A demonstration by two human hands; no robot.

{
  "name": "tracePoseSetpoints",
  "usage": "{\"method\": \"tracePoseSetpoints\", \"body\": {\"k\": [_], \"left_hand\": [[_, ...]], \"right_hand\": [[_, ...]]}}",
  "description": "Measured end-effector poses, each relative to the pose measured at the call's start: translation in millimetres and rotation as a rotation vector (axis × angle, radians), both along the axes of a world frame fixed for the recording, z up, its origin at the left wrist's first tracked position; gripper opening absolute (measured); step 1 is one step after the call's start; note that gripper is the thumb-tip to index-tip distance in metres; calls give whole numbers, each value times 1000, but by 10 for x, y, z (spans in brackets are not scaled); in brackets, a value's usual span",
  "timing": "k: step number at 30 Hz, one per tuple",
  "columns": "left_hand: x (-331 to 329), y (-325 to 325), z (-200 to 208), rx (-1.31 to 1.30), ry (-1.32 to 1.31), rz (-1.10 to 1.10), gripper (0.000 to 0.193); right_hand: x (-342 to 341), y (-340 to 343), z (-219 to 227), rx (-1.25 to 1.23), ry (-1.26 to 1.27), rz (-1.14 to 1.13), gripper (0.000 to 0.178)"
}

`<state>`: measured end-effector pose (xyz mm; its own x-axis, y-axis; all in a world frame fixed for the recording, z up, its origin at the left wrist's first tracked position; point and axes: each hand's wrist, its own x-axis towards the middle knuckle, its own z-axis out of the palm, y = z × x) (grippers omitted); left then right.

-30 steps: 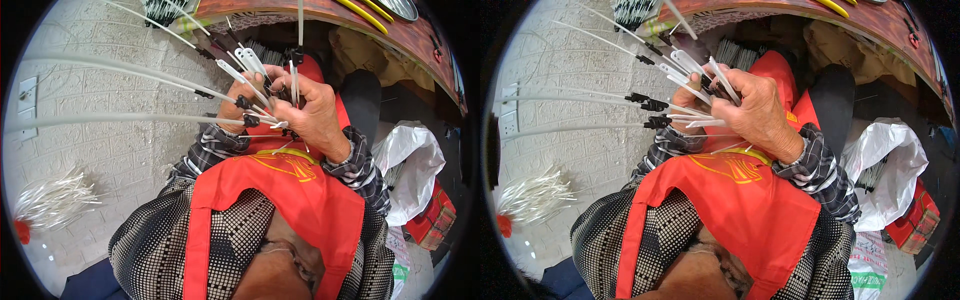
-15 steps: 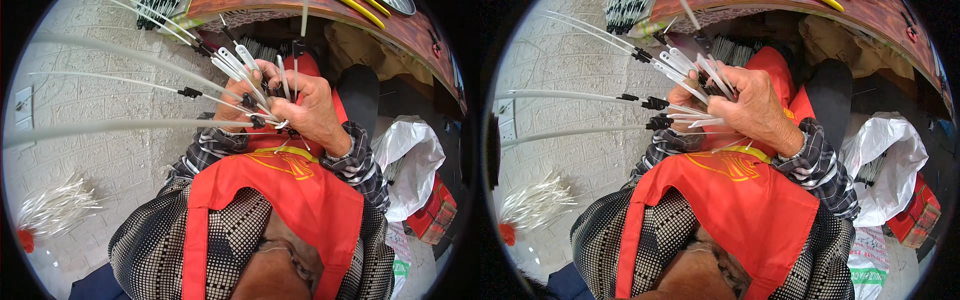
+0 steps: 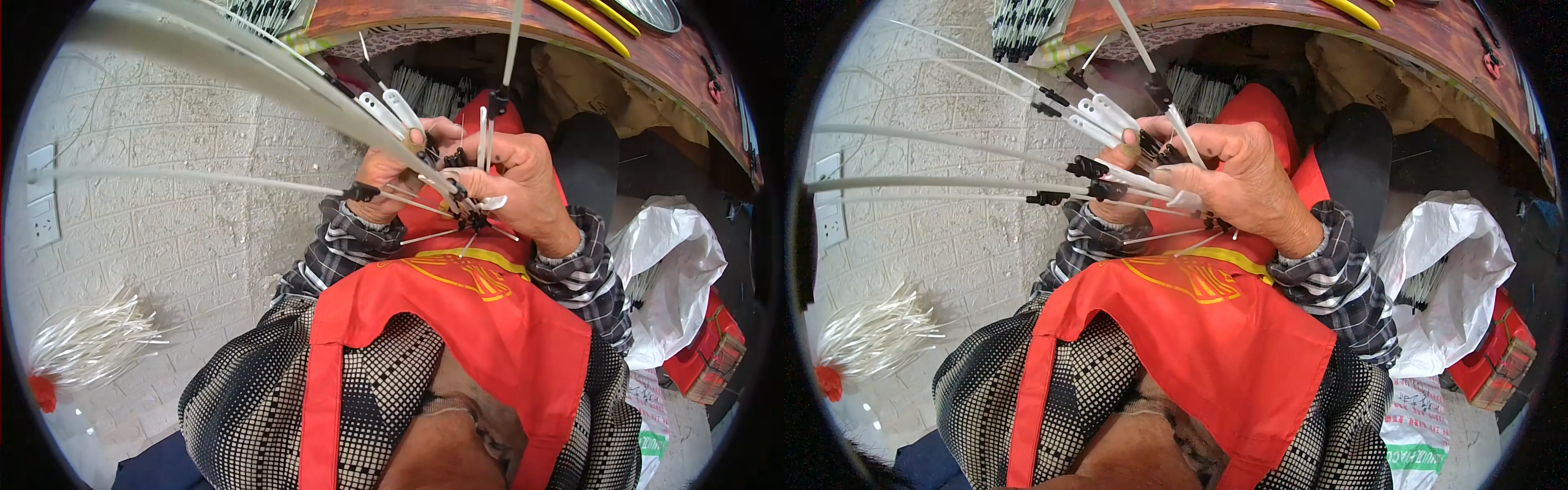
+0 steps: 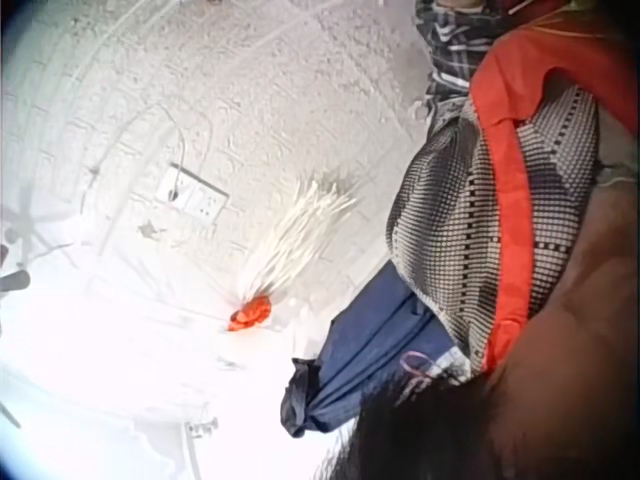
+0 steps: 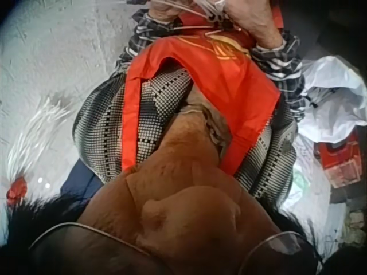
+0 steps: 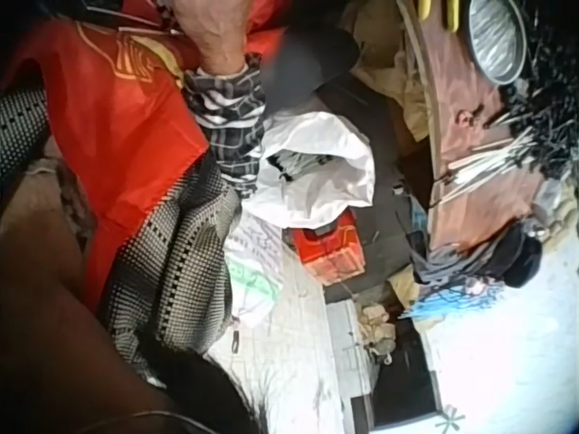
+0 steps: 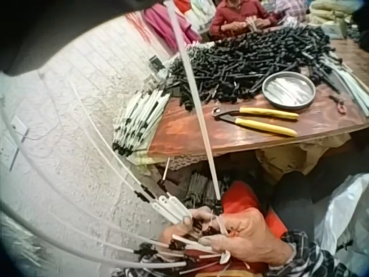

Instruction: Assembling plastic components onto bundles of white wires and using pliers to secure or trim them.

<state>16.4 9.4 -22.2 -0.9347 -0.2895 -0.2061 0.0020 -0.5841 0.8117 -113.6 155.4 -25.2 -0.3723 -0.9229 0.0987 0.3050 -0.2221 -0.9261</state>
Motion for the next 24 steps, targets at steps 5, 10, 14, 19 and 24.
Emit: {"method": "tracePoseSetpoints", "body": {"k": [5, 10, 14, 19, 24], "left_hand": [[-4, -45, -80, -109, 103, 14, 51], [-41, -120, -84, -52, 44, -2, 38], [-61, -46, -25, -156, 42, 94, 28], [-137, 139, 123, -172, -10, 183, 24], [-201, 196, 165, -210, -133, 233, 27]], "right_hand": [[23, -11, -37, 70, 3, -50, 25], [77, -41, -46, 31, 91, -167, 24], [115, -25, 10, 95, 218, -249, 17], [205, -62, -35, 59, 368, -449, 13], [258, -78, -37, 77, 288, -507, 12]]}}
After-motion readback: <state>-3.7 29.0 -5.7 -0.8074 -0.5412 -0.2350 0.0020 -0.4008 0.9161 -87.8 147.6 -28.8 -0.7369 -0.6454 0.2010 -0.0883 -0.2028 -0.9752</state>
